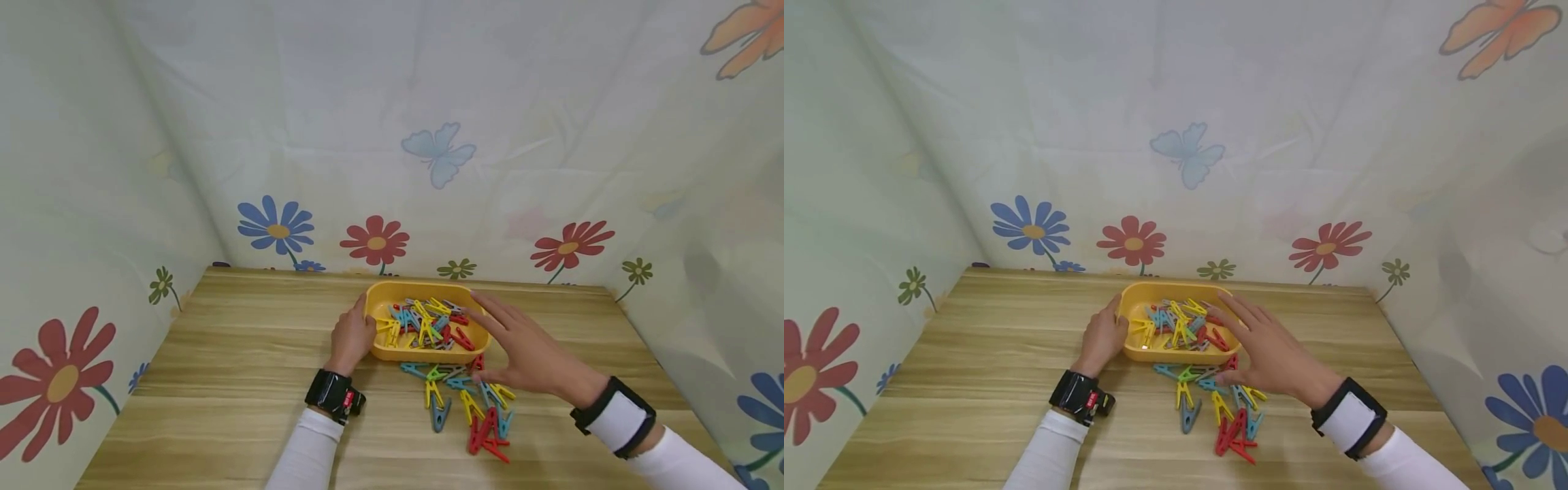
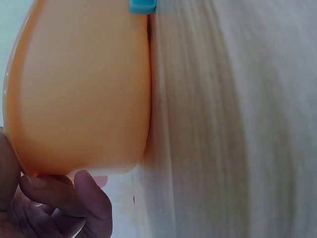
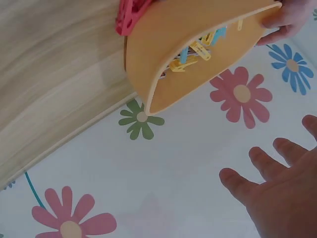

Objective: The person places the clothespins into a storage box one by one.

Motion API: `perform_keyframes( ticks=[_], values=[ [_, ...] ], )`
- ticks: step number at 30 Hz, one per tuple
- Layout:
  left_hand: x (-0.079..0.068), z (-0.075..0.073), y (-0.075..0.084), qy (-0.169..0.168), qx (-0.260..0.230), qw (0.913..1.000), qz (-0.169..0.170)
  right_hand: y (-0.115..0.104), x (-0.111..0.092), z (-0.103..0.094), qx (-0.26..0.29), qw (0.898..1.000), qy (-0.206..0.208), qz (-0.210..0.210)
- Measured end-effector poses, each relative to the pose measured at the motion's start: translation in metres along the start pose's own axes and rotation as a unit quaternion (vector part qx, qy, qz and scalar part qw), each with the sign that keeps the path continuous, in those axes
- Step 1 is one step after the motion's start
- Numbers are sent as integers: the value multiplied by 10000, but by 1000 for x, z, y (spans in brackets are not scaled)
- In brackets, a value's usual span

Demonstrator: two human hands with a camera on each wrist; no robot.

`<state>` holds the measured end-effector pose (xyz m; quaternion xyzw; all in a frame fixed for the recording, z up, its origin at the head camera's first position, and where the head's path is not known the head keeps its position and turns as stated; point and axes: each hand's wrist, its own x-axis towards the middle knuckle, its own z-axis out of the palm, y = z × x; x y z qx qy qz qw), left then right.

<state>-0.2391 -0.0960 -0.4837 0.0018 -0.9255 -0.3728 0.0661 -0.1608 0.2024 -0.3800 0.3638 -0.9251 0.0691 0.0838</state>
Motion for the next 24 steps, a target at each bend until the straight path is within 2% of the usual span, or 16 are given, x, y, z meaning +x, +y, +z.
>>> perform_keyframes(
  ticks=[4,9,15,21,24],
  values=[
    [-2,3,-2,43,-23,10000,-17,-9,-25,1,-123,9999,-31,76],
    [-6,5,-2,40,-93,9999,-49,-21,-53,6,-162,9992,-257,250],
    [-7,4,-1,75,-105,9999,5,-33,-76,18,-14,9975,-565,431],
    [-6,4,0,2,-194,9998,-51,-42,-93,44,391,9861,-1414,784],
    [-7,5,-1,-4,-182,9998,-83,-43,-99,57,460,9828,-1617,765]
  ],
)
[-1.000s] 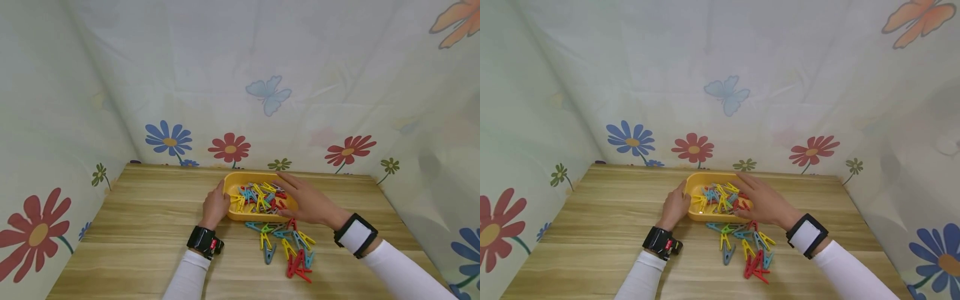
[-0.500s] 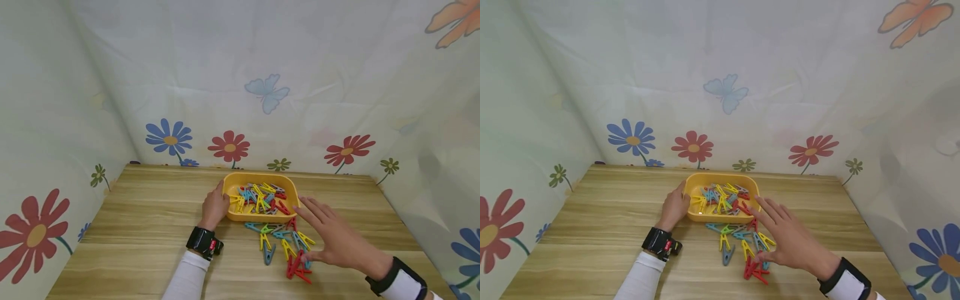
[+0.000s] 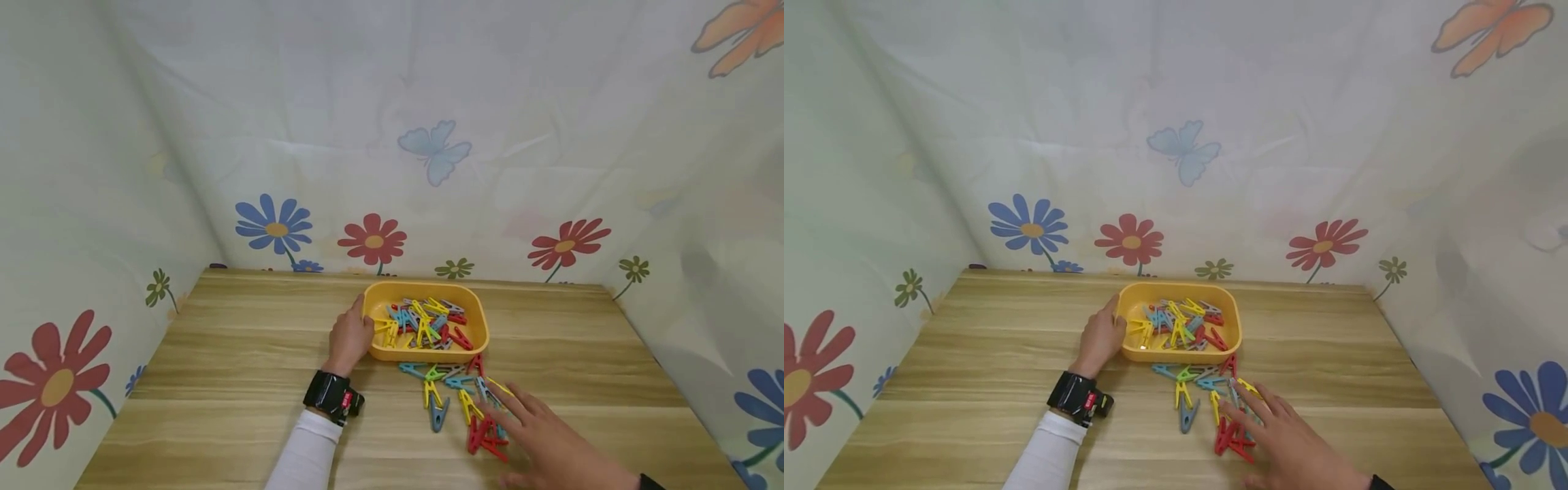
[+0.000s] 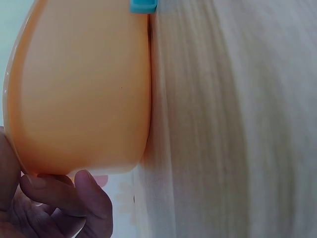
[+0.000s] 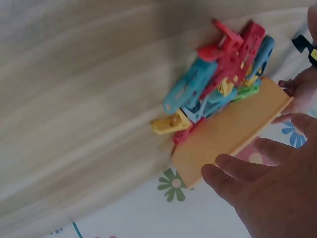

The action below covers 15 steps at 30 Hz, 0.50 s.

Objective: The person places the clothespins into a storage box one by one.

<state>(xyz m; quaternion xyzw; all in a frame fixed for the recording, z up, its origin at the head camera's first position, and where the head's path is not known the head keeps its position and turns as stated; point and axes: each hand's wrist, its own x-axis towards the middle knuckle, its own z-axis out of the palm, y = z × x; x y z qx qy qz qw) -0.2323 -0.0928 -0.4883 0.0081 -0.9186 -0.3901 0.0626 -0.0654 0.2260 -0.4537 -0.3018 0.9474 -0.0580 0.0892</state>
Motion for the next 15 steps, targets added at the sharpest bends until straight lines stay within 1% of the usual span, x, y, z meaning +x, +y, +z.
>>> perform_keyframes(
  ticks=[4,7,10,12,15],
  values=[
    [0,1,0,6,34,10000,-26,0,-1,13,62,9998,-132,-122],
    [1,1,-1,48,42,10000,12,-2,0,17,209,9988,-437,29],
    [1,1,-1,60,44,10000,59,-2,0,20,308,9976,-605,137],
    [2,1,-1,76,50,9999,104,-1,0,21,359,9971,-646,159],
    [2,1,-4,123,26,9998,149,0,0,25,325,9976,-608,54]
  ],
)
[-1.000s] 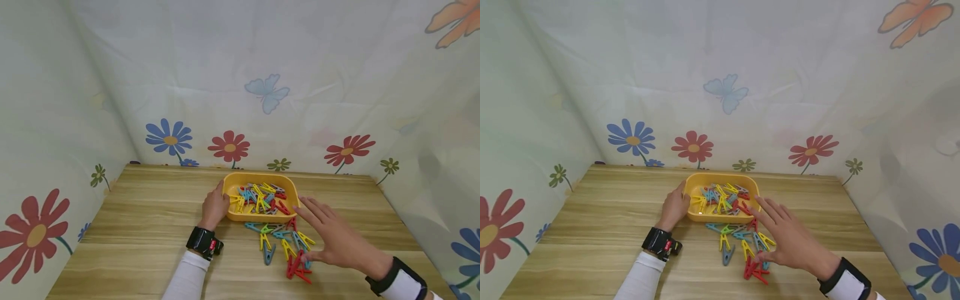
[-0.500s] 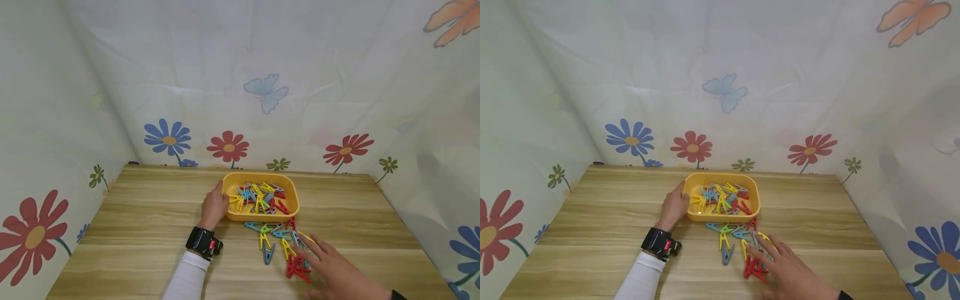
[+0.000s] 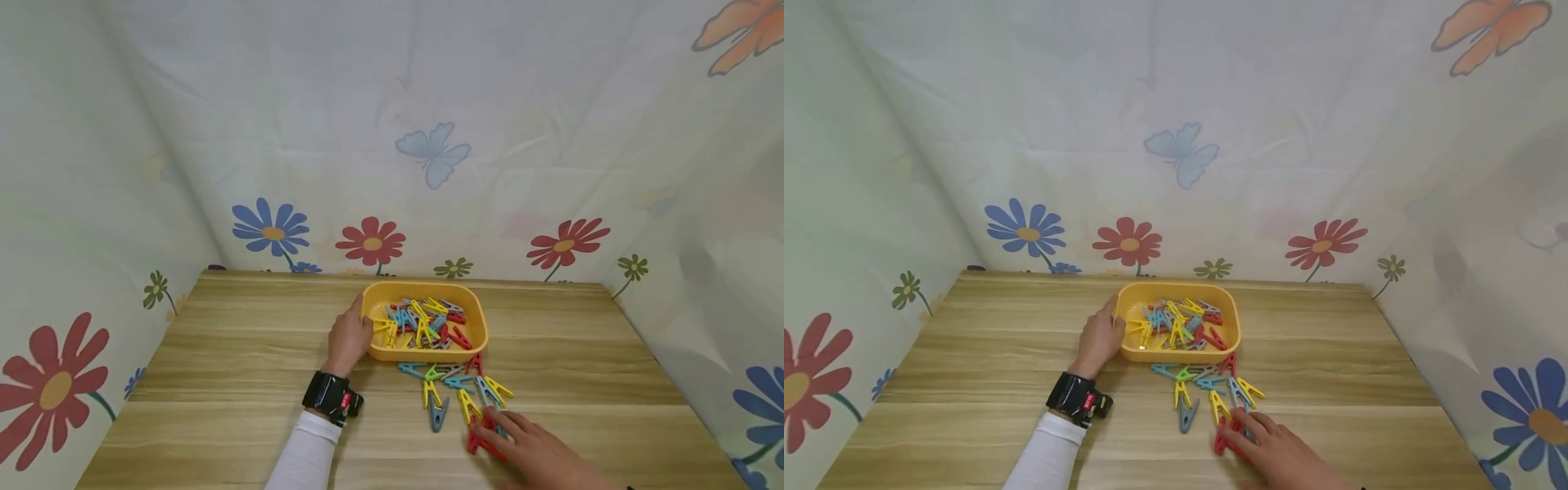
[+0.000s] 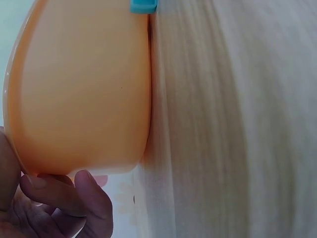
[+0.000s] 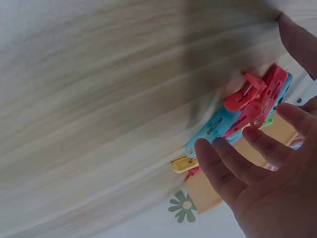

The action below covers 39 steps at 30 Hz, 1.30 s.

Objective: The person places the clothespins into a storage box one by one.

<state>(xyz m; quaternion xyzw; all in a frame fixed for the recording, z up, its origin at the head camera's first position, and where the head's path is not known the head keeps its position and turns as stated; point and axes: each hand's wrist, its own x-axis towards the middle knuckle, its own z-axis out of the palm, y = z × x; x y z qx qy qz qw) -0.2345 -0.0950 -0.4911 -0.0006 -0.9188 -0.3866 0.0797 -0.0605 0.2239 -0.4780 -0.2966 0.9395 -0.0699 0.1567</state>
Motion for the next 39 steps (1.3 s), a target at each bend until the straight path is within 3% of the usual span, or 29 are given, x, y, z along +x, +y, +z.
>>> perform_keyframes(
  ticks=[4,8,13,17,24,31,39],
  values=[
    [-1,-5,-4,201,61,9998,28,0,3,2,-169,9993,110,-322],
    [-3,-8,-9,188,62,9998,-80,0,6,4,-296,9981,152,-509],
    [-3,-5,-11,129,58,9998,-148,-1,6,2,-156,9985,166,-488],
    [0,-2,-4,103,-8,9999,15,0,3,3,-327,9973,395,-520],
    [4,5,6,39,374,9992,135,5,1,6,-313,9976,486,-381],
    [5,7,8,226,562,9978,253,6,8,9,-524,9933,992,-264],
    [-3,5,2,207,796,9963,247,-3,16,15,-203,9961,851,-136]
  ],
)
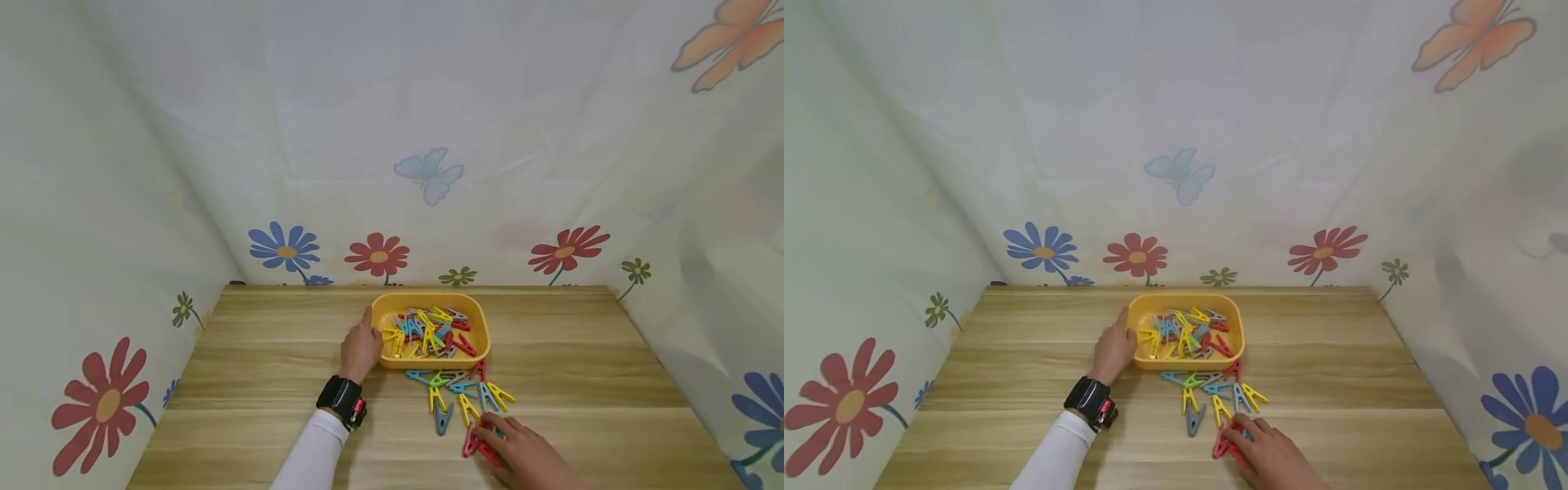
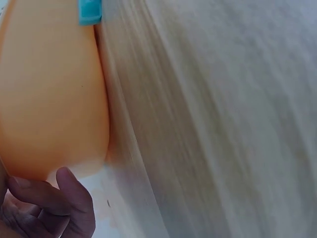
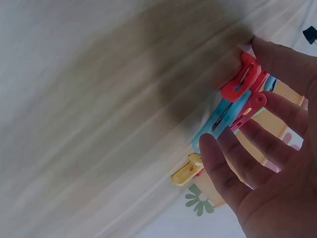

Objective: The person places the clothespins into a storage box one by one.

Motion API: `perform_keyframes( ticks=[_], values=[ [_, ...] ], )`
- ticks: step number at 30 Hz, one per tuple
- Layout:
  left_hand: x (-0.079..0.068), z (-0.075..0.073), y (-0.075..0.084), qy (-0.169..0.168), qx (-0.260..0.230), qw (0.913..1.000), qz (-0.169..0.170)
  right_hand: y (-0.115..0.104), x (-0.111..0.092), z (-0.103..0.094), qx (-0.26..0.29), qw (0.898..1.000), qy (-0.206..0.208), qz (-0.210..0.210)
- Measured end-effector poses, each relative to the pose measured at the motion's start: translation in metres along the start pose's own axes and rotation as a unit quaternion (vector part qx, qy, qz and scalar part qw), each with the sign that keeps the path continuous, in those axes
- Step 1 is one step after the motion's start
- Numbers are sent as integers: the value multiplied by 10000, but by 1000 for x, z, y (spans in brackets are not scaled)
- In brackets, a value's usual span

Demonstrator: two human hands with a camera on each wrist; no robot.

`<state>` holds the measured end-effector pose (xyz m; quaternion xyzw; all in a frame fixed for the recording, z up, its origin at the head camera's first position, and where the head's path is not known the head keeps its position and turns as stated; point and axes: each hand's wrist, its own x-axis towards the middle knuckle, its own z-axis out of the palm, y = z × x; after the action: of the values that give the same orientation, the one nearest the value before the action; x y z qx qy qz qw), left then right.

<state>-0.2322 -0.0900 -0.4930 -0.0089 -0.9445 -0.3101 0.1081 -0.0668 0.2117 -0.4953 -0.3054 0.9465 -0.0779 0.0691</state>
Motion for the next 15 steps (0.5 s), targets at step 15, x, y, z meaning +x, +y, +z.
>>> perform_keyframes(
  ticks=[15],
  values=[
    [2,-3,2,-67,318,9995,57,-2,4,3,144,9990,401,-159]
  ],
)
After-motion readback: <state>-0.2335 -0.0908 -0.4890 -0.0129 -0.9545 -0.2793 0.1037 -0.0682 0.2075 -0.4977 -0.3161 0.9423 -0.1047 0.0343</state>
